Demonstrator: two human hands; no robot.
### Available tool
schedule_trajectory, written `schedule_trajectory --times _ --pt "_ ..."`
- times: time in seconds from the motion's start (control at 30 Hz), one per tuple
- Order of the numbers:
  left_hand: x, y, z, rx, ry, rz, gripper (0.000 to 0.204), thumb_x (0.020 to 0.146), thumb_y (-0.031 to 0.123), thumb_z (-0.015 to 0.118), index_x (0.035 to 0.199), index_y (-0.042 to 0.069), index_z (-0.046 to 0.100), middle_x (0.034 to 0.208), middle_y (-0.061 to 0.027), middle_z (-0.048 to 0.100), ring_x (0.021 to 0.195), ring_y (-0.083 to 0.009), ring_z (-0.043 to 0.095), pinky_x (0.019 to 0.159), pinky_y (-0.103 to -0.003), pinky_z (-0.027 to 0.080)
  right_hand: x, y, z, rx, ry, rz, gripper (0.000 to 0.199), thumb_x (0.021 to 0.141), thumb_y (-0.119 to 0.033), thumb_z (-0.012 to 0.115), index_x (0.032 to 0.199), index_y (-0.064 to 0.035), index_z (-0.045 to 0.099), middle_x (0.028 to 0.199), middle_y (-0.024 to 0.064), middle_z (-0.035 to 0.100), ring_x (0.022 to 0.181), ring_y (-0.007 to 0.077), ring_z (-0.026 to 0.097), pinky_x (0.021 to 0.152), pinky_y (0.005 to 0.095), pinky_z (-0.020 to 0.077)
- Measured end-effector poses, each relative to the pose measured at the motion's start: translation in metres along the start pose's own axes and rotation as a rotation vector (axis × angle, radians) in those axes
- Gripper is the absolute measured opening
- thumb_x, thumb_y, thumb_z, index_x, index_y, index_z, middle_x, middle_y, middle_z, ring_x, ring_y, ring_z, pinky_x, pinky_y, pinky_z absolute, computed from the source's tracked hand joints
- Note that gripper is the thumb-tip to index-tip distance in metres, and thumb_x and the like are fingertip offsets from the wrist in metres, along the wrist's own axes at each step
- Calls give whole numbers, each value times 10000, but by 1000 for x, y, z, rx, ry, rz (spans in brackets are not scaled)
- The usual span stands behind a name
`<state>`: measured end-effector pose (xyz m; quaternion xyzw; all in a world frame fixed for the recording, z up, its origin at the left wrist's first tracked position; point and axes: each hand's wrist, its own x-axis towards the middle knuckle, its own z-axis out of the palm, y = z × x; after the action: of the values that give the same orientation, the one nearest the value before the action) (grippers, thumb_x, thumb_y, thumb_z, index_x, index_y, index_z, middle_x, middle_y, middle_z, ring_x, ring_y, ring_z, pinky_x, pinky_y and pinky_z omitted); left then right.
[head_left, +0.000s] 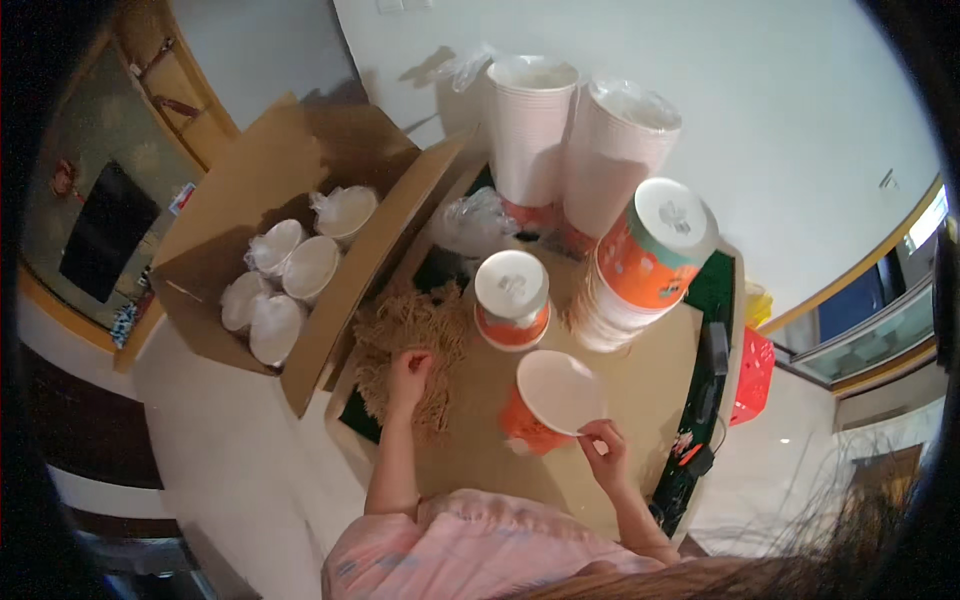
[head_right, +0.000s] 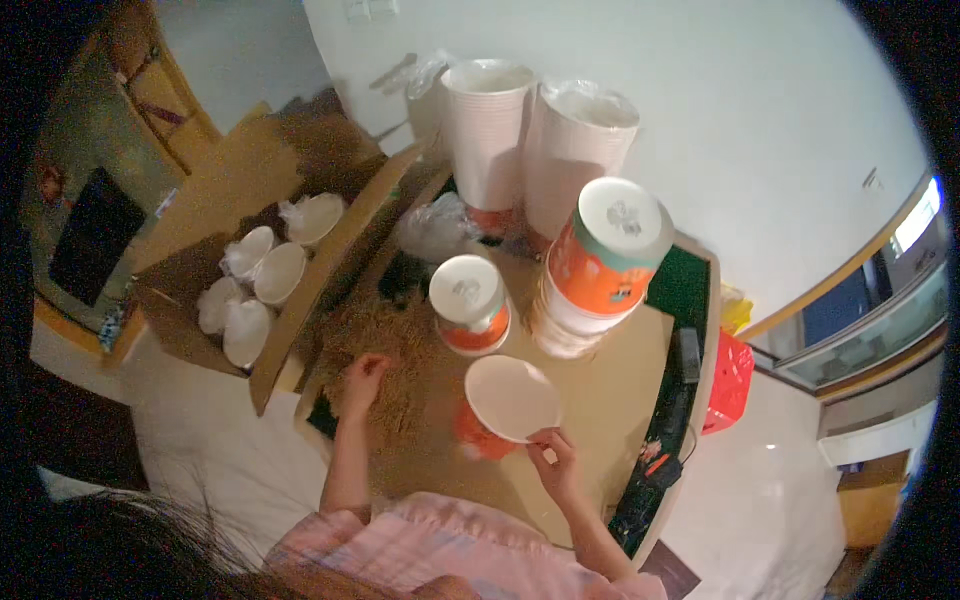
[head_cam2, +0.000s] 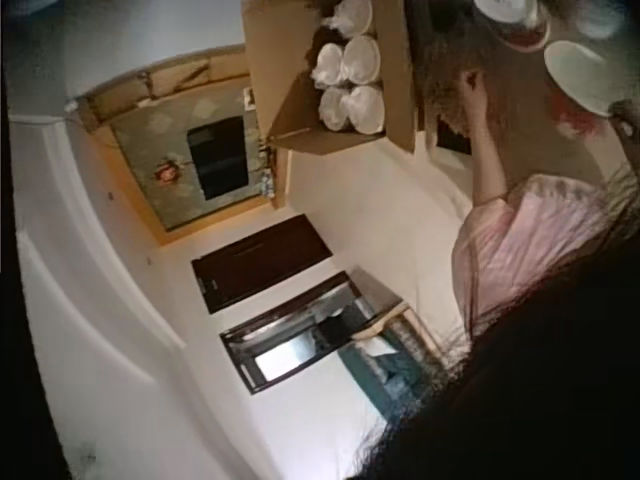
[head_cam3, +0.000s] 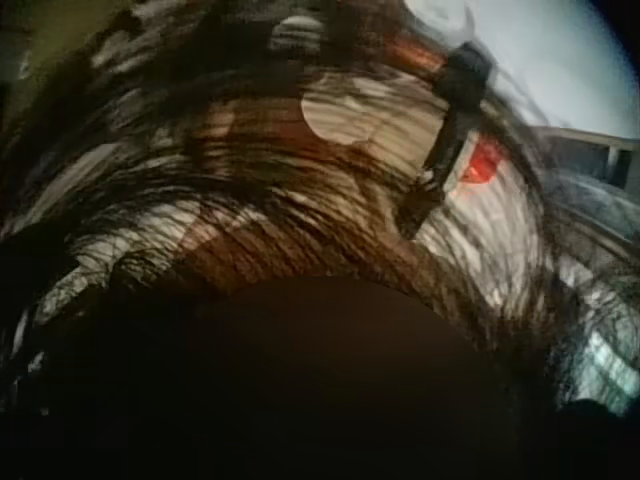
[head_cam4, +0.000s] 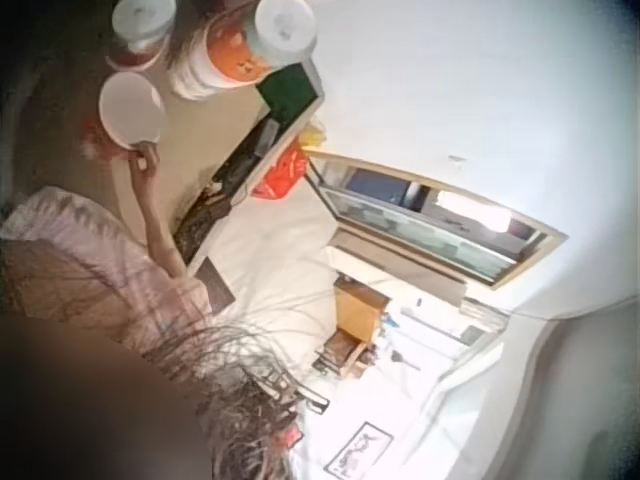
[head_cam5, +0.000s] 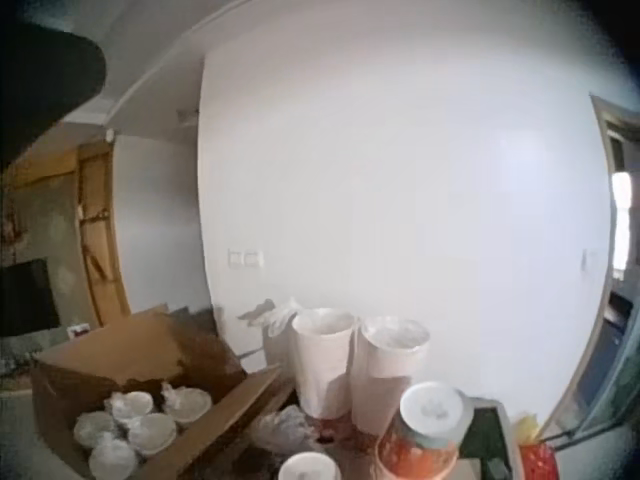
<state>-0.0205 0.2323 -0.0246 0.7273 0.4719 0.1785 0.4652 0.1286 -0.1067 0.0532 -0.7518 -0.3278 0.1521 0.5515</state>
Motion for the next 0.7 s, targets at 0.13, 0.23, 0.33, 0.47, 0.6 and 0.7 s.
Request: schedule_trajectory --times 0.13,0.23,0.33,0.47,0.6,0.7 --pt "-29 -14 -7 130 -15 -102 197 842 176 572 954 19 608 835 -93 617 769 -193 587 705 -302 460 -44 31 -6 -180 -26 -112 130 734 37 622 837 -41 613 872 116 588 769 253 610 666 311 492" --pt "-21 -55 -6 154 115 -13 181 847 207 579 854 26 578 790 -86 600 756 -210 568 670 -338 452 -59 28 -2 -167 -6 -53 162 727 60 618 857 -38 628 870 113 594 756 249 605 651 309 491" --pt "-5 -28 -2 286 118 2 164 855 187 557 911 35 581 860 -100 609 785 -244 574 694 -366 461 -68 15 2 -119 11 13 201 741 65 591 907 -43 626 935 110 586 704 193 589 601 277 483" --pt "12 3 13 435 130 94 189 845 163 528 951 35 619 814 -112 620 738 -266 586 652 -365 468 -76 2 0 -81 33 81 193 769 39 578 935 -52 618 992 130 581 772 231 619 635 284 517" --pt "28 2 21 567 68 161 142 843 126 506 878 49 621 781 -124 594 690 -264 560 639 -381 462 -89 7 2 -137 58 44 189 758 54 582 917 -39 625 961 128 590 739 222 614 633 281 515" --pt "30 8 24 497 12 140 130 849 138 523 831 44 612 779 -113 570 696 -255 552 648 -375 462 -99 2 -3 -134 93 69 174 760 56 580 901 -33 630 903 122 603 715 214 609 622 280 507"
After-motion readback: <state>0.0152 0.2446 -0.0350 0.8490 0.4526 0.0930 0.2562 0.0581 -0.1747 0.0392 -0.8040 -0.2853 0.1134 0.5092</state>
